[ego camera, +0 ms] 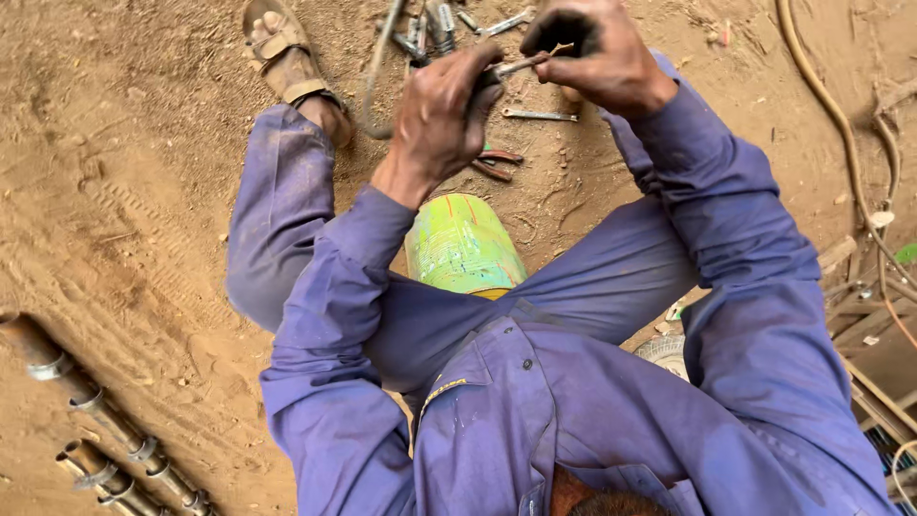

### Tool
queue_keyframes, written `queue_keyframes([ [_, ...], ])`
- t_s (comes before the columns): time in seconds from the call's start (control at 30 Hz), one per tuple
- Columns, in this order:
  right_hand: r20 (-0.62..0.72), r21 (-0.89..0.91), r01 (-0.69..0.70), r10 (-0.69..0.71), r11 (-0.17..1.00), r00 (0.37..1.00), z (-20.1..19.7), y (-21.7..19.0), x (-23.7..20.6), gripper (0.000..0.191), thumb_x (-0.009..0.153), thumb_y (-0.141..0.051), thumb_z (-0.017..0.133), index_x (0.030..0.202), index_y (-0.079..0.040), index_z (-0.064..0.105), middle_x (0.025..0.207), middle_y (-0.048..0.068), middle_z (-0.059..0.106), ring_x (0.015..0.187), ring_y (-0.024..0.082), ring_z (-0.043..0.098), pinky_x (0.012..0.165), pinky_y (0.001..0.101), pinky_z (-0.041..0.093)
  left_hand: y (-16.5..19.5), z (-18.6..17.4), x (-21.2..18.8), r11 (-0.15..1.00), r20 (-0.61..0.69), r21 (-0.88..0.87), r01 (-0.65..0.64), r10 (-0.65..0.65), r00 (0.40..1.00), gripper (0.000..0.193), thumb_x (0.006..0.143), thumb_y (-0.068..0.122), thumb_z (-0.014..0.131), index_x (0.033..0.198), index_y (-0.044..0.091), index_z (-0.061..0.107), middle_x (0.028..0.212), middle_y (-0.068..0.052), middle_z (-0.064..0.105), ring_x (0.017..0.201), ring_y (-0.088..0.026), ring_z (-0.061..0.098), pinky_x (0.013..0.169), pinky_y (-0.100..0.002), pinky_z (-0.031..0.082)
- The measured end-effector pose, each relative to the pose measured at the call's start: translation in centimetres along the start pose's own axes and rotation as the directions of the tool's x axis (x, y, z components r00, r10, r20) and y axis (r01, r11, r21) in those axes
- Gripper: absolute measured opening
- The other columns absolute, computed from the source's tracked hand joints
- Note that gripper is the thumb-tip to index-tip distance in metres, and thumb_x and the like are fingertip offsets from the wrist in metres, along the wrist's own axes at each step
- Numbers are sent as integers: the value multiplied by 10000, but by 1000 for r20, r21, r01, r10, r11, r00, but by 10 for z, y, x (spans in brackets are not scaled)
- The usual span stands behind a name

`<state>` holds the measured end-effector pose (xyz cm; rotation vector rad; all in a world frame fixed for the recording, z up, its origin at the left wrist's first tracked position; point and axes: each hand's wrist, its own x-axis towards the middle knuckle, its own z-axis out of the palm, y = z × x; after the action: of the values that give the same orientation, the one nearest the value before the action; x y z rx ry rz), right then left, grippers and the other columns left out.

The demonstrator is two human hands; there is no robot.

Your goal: The person sits on the ground and fits a rubber hose onto a metal pipe fitting, twisting and pushing the hose over the fitting by hand. They repeatedly work the hose end, reposition it, and press the assembly together to seat the hose on the pipe.

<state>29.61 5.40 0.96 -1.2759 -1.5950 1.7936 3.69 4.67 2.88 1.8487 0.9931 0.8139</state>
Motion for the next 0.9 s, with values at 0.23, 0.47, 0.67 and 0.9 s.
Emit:
queue_keyframes([
  [0.23,-47,-1,293,-292,956,955,16,-27,-3,175,1059,-117,806,1098,28,716,1037,93,697,931,114,675,824,254,549,0,3,-2,985,14,-171,14,-12,1000,242,1030,75,712,1055,15,479,772,-129,592,687,-277,627,620,-412,479],
  [0.47,-221,-199,361,-401,911,889,29,-23,-2,195,1034,-144,877,1012,-9,738,958,79,725,802,150,681,715,276,530,-2,4,2,971,99,-224,81,-61,993,243,1076,207,684,1040,-7,575,758,-125,598,660,-243,605,618,-398,459],
  [0.67,-51,-540,512,-633,668,772,13,-45,-8,152,993,-46,867,1020,-10,722,981,108,701,853,232,670,728,353,515,-12,-2,2,905,340,-317,282,-169,925,349,1110,287,592,924,-6,625,706,-92,544,623,-207,524,605,-385,403],
  [0.9,111,-701,479,-583,528,805,2,-44,-19,130,1018,-118,793,984,-22,712,899,84,673,797,255,624,686,384,471,-22,-7,-6,872,433,-372,320,-141,890,301,1108,312,580,1105,33,692,833,-86,586,721,-230,541,649,-382,448],
])
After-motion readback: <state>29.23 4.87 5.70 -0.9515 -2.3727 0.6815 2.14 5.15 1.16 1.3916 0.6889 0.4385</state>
